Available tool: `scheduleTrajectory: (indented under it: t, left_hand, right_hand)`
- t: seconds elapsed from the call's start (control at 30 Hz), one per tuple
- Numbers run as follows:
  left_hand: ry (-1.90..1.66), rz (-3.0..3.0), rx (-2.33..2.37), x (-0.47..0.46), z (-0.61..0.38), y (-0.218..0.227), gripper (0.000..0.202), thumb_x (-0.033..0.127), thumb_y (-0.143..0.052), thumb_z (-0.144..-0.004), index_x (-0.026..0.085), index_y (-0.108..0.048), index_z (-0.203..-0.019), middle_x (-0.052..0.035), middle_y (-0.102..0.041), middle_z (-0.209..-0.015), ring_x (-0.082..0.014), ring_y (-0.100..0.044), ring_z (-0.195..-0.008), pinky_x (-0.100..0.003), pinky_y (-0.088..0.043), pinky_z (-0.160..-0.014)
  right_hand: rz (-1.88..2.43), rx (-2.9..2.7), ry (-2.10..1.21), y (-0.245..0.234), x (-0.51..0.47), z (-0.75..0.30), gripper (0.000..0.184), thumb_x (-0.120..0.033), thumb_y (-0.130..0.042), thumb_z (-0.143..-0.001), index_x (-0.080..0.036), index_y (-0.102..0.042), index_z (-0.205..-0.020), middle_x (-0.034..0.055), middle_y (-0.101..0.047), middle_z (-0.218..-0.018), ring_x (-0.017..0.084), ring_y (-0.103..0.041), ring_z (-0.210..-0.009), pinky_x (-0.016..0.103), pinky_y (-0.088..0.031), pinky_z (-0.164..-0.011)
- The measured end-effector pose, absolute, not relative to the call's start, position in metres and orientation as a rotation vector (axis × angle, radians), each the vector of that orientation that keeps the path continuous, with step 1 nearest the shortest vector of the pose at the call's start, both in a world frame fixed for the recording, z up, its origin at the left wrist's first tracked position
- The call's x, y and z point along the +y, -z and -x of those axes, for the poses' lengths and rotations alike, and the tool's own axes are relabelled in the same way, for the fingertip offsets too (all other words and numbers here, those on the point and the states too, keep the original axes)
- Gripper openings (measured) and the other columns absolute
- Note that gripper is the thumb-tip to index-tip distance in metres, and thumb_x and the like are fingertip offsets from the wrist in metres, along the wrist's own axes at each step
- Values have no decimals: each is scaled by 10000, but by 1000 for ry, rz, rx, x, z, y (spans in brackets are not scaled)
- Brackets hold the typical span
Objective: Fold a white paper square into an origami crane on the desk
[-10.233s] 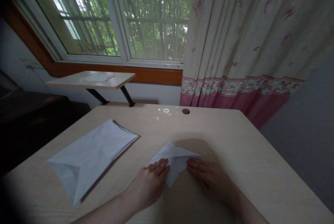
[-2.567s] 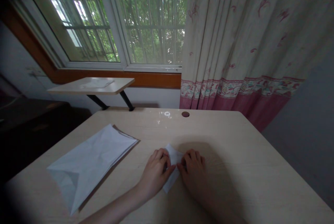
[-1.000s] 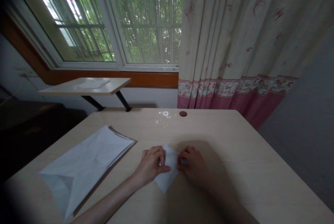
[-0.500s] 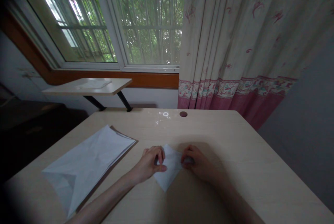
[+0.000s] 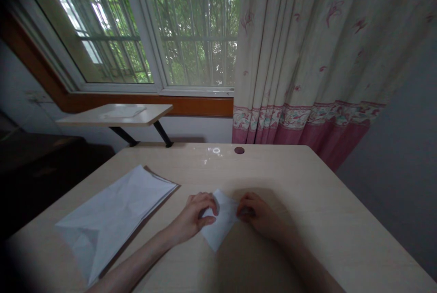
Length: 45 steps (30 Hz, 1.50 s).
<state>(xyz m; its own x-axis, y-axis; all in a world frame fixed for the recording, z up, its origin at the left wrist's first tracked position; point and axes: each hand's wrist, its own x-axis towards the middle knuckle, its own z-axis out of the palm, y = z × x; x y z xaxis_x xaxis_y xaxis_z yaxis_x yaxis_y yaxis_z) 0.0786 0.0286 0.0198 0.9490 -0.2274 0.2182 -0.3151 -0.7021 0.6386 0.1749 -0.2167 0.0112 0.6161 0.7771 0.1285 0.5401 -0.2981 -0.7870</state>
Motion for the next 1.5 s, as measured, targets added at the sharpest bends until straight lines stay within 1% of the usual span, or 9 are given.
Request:
scheduleTrajectory:
  t: [0.03, 0.1, 0.23, 0.43, 0.63, 0.87, 1.03, 1.2, 1.5]
  left_hand:
    - [-181, -2387, -445, 28, -76, -23, 59, 247, -666, -854, 248, -647, -910, -1, -633, -1000, -192, -529, -1005, -333, -307, -889]
    - [-215, -2440, -545, 25, -70, -28, 176, 175, -584, -890, 280, -647, -1016, -11, -612, -1062, -194, -513, -1035, -346, -307, -907]
    - [-218, -2558, -721, 17, -62, -34, 439, 44, -506, -845, 323, -605, -1169, -18, -580, -1105, -196, -506, -1023, -374, -305, -930]
    - [-224, -2722, -799, 9, -60, -25, 466, 80, -520, -864, 294, -540, -1278, -61, -558, -1145, -240, -495, -1035, -421, -327, -927]
    - [-235, -2762, -745, 6, -61, -12, 599, -36, -495, -813, 298, -499, -1309, -67, -519, -1208, -255, -472, -1097, -407, -369, -889]
    - [-264, -2735, -718, 6, -62, -9, 608, -46, -516, -779, 316, -535, -1268, -58, -521, -1153, -256, -469, -1081, -413, -370, -867]
    - [-249, -2731, -724, 8, -62, -10, 630, -42, -522, -755, 302, -529, -1283, -62, -536, -1110, -249, -483, -1035, -403, -372, -854]
    - [-233, -2697, -695, 6, -58, -24, 523, 54, -528, -803, 308, -552, -1260, -52, -541, -1100, -237, -482, -1033, -418, -349, -916]
    - [-268, -2745, -686, 0, -52, -34, 441, 194, -567, -806, 272, -570, -1239, -62, -548, -1157, -250, -478, -1068, -440, -305, -974]
  right_hand:
    - [1983, -1038, -340, -11, -216, -174, 124, -141, -552, -755, -236, -629, -772, 15, -579, -908, 184, -573, -877, 309, -486, -772]
    - [1978, -1035, -317, -10, -216, -173, 120, -145, -551, -768, -232, -632, -787, 19, -579, -919, 187, -572, -896, 310, -485, -777]
    - [1974, -1044, -289, -9, -215, -173, 131, -124, -557, -771, -227, -635, -791, 22, -579, -904, 184, -571, -893, 306, -482, -779]
    - [1996, -1049, -250, -8, -215, -174, 141, -119, -545, -782, -225, -638, -790, 24, -591, -884, 188, -571, -865, 308, -475, -760]
    - [2014, -1069, -208, -4, -214, -175, 175, -69, -532, -757, -210, -634, -777, 24, -604, -857, 189, -578, -847, 305, -467, -753]
    - [2098, -1024, -87, -4, -213, -170, 219, -152, -430, -900, -208, -610, -1012, 68, -619, -1012, 205, -557, -960, 364, -444, -877]
    - [2222, -1112, -3, -1, -213, -166, 356, -80, -393, -892, -214, -605, -1145, 79, -610, -1145, 213, -500, -1086, 397, -384, -974]
    - [2441, -1320, 51, 1, -212, -163, 537, -57, -406, -869, -306, -470, -1341, 50, -508, -1357, 250, -425, -1205, 471, -330, -1016]
    - [2543, -1315, 18, 1, -211, -160, 571, -91, -424, -878, -382, -423, -1369, 27, -466, -1407, 276, -417, -1225, 511, -311, -1005]
